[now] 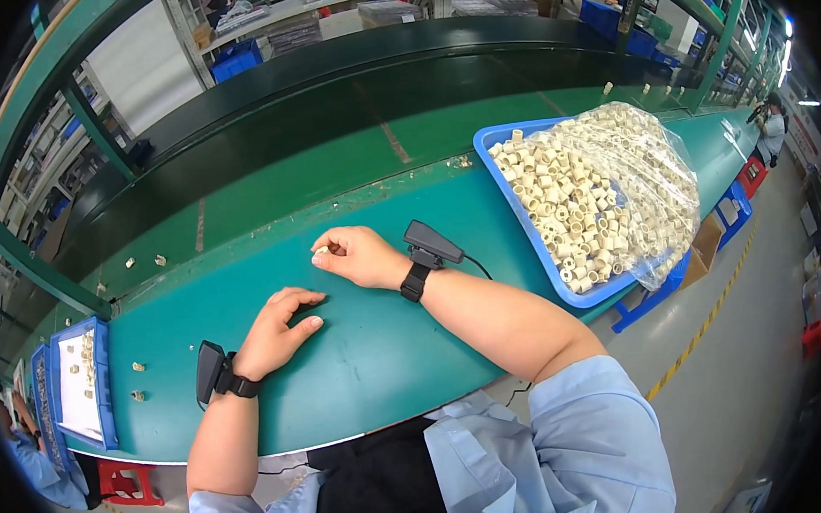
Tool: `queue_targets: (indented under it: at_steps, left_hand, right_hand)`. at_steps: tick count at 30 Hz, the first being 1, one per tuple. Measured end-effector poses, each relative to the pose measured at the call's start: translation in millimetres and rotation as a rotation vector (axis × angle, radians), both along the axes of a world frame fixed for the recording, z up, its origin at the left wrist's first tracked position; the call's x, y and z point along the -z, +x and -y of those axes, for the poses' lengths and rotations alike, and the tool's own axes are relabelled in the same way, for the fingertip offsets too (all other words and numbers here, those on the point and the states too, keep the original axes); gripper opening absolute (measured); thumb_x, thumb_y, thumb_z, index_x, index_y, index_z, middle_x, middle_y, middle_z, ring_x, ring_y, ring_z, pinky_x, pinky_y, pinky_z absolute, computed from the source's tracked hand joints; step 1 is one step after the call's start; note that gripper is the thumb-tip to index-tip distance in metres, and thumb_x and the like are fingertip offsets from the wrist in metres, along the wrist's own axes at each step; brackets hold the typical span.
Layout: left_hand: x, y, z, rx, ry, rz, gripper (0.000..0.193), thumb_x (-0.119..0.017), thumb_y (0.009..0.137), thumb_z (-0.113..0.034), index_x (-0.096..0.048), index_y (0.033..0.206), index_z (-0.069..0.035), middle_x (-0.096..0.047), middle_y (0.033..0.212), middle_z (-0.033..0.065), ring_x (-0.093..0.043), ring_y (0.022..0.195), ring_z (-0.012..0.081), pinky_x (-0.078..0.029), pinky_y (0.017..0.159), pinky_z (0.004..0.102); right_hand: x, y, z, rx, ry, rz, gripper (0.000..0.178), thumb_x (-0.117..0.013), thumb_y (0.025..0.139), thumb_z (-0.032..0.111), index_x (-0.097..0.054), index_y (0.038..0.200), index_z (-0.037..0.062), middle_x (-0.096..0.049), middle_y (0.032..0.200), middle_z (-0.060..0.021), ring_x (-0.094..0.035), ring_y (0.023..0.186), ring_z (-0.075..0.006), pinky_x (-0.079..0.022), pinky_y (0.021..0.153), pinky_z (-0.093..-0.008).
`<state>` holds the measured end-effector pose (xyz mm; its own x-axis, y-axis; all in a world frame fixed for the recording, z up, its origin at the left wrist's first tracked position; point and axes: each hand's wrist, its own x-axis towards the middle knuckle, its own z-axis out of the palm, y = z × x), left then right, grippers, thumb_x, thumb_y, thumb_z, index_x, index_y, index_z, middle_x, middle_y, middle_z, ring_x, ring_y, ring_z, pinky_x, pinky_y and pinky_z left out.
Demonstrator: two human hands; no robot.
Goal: The person assembles components by hand, picking up a base from the conveyor belt and a cap from a blue tray, fitting them together, and placing the completed assembly back onto the belt.
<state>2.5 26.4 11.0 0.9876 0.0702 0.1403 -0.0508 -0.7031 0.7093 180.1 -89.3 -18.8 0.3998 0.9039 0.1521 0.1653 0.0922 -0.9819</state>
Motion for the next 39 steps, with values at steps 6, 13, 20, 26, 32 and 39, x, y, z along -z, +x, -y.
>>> queue_targets:
  at_steps: [6,13,20,26,32,39]
  left_hand:
    - [-6,-2,4,-0.002,-0.001,-0.003,0.031,-0.063,0.078,-0.014,-0.057,0.108,-0.005,-0.056,0.106,0.01,-0.049,0.103,0.0258,-0.038,0.091,0.0349]
    - [-4,0,0,0.007,0.057,0.014,0.031,-0.063,0.079,-0.018,-0.058,0.107,-0.006,-0.055,0.108,0.0102,-0.048,0.104,0.0272,-0.039,0.089,0.0357]
    - [-5,-1,-4,-0.034,-0.022,-0.009,0.03,-0.062,0.079,-0.015,-0.058,0.107,-0.006,-0.056,0.106,0.0101,-0.049,0.103,0.0259,-0.038,0.09,0.0341]
    - [4,2,-6,0.018,0.021,0.053,0.028,-0.06,0.081,-0.016,-0.058,0.107,-0.007,-0.056,0.106,0.0089,-0.049,0.103,0.0246,-0.04,0.088,0.0338]
    - [9,-2,-8,0.007,-0.01,0.045,0.029,-0.06,0.081,-0.018,-0.057,0.108,-0.007,-0.057,0.104,0.0087,-0.049,0.103,0.0244,-0.04,0.088,0.0348]
    - [14,3,-11,0.004,-0.052,0.061,0.029,-0.059,0.082,-0.021,-0.057,0.108,-0.007,-0.057,0.103,0.0085,-0.05,0.102,0.0242,-0.04,0.087,0.0351]
  right_hand:
    - [-4,-2,3,0.007,-0.027,0.043,0.021,-0.06,0.085,0.014,-0.057,0.102,0.0008,-0.058,0.082,-0.0006,-0.051,0.074,-0.0047,-0.045,0.066,-0.0212]
    - [-2,-3,1,0.03,0.021,0.106,0.024,-0.061,0.084,0.019,-0.058,0.098,-0.0004,-0.058,0.076,-0.0012,-0.051,0.068,-0.0062,-0.045,0.061,-0.0229]
    - [-5,-5,-1,0.029,0.005,0.079,0.022,-0.06,0.085,0.012,-0.058,0.103,0.0008,-0.058,0.083,0.0002,-0.051,0.072,-0.0041,-0.045,0.064,-0.0203]
    - [-5,-1,5,0.021,-0.064,0.113,0.02,-0.058,0.086,0.013,-0.058,0.103,0.0022,-0.056,0.083,0.0016,-0.05,0.071,-0.0035,-0.042,0.061,-0.0187]
    - [-4,-3,2,-0.014,-0.043,0.074,0.022,-0.057,0.086,0.014,-0.057,0.105,0.0034,-0.056,0.083,0.0023,-0.049,0.07,-0.0035,-0.041,0.061,-0.0173]
    - [-10,-1,1,0.003,-0.096,0.09,0.023,-0.056,0.087,0.018,-0.057,0.105,0.0041,-0.056,0.085,0.0025,-0.05,0.074,-0.004,-0.041,0.063,-0.0179]
